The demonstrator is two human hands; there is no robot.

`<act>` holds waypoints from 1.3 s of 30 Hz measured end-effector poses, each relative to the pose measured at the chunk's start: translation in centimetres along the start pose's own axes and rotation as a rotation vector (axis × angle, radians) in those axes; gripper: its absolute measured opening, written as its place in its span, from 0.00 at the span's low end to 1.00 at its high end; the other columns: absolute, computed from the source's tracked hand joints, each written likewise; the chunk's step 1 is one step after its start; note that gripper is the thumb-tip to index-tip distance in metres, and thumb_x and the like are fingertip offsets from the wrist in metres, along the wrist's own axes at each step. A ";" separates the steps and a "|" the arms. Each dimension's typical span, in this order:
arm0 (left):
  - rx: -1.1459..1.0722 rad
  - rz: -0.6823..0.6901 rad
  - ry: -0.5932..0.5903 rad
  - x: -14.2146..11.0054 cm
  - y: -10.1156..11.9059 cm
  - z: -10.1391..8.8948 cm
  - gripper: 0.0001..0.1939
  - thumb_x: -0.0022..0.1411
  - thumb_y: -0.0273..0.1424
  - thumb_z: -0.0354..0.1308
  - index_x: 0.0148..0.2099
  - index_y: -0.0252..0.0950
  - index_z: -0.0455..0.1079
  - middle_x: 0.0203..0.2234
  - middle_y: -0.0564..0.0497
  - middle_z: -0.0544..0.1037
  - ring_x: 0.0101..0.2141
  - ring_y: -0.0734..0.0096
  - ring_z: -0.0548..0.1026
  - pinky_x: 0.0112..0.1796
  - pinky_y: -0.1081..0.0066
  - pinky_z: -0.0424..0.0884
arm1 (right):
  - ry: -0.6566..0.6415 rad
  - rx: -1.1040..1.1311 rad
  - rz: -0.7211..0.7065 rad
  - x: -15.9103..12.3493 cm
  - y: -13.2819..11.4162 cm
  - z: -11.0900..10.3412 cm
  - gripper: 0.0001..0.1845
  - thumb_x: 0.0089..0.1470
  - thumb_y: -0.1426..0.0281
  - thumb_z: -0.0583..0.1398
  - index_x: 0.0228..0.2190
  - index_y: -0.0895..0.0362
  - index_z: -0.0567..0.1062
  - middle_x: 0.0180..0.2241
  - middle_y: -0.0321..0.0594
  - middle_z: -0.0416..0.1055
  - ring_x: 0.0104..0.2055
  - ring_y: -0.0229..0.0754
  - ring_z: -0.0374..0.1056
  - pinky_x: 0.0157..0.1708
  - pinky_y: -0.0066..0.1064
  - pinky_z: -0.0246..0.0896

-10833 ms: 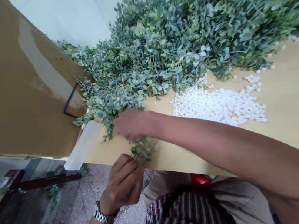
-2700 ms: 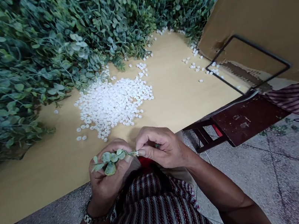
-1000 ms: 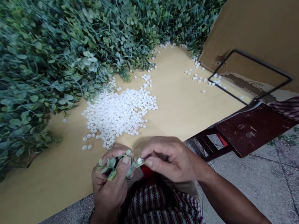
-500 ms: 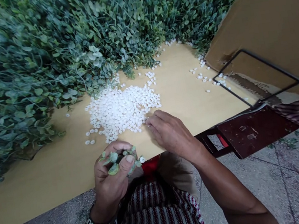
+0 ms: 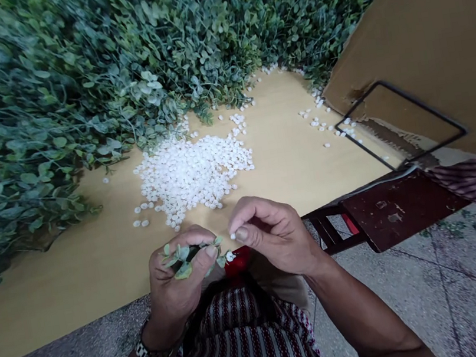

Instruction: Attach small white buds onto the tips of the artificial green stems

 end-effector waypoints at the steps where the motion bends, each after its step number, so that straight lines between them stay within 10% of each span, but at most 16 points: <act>1: 0.013 0.015 -0.018 0.1 0.3 0.2 0.05 0.55 0.21 0.58 0.30 0.34 0.72 0.22 0.54 0.71 0.23 0.77 0.67 0.26 0.76 0.65 | -0.014 0.088 0.014 -0.2 0.2 0.3 0.02 0.55 0.73 0.59 0.32 0.55 0.73 0.26 0.35 0.66 0.28 0.35 0.62 0.28 0.29 0.57; 39: 0.129 0.120 -0.082 0.0 1.4 1.4 0.06 0.53 0.19 0.57 0.28 0.33 0.70 0.19 0.51 0.73 0.21 0.76 0.68 0.24 0.74 0.67 | -0.078 0.270 0.113 -1.0 2.6 0.9 0.01 0.52 0.72 0.62 0.29 0.56 0.76 0.26 0.36 0.67 0.26 0.33 0.62 0.25 0.27 0.59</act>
Point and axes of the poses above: each hand's wrist, its own x-axis towards the middle knuckle, its own z-axis out of the palm, y = z × x, the point moved 9 cm from there along x, towards the middle knuckle
